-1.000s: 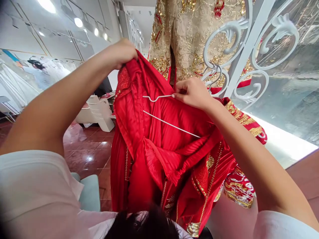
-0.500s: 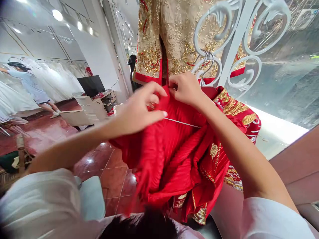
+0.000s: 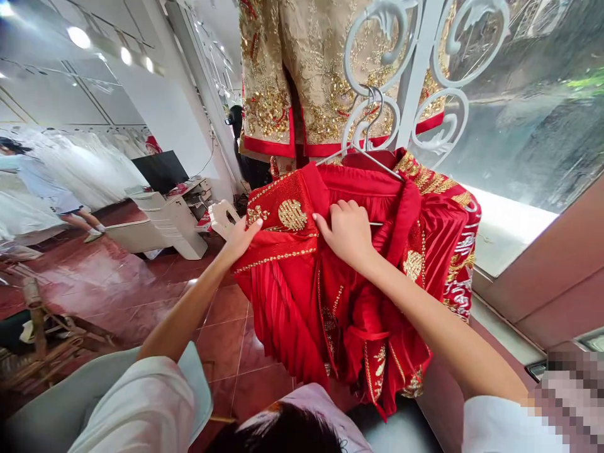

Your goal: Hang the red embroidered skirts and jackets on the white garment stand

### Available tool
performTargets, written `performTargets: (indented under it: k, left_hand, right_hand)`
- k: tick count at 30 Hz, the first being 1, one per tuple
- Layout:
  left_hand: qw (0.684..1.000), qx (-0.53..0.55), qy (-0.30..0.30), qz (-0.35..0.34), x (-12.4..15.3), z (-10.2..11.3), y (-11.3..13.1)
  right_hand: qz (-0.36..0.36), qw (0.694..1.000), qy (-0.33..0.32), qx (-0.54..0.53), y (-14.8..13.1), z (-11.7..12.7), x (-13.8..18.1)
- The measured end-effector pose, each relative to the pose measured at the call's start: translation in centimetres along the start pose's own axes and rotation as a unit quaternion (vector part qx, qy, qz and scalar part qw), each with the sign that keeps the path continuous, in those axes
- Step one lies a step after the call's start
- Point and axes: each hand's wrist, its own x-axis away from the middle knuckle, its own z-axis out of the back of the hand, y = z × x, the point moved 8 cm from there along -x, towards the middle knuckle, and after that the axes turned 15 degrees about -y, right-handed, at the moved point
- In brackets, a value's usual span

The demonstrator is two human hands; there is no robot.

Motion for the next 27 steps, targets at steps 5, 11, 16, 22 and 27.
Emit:
performTargets:
  k: [5,11,16,22,27]
  left_hand:
    - [0.995,-0.023,0.088,0.030,5.9,-2.9,-0.9]
    - [0.978,-0.115,0.127,0.123,15.6,-12.2,-4.4]
    - [0.996,-0.006,0.080,0.031,15.7,-10.5,-6.2]
    - [0.989,-0.124,0.063,-0.048,12.5,-6.0,-3.8]
    - [0.863,-0.348,0.337,-0.143,21.6,-5.1,1.0]
  right_hand:
    - [-0.015,0.988,0.002,-0.154,1.1,1.1,-0.1]
    - [-0.051,0.917,0.055,-0.391,2.7,-0.2,0.7]
    - [-0.019,0.849,-0.068,-0.523,2.1,-2.2,0.9]
    - [-0.053,0.826,-0.124,-0.548,2.1,-2.4,0.3]
    - [-0.075,0.832,-0.090,-0.543,3.2,-2.2,0.4]
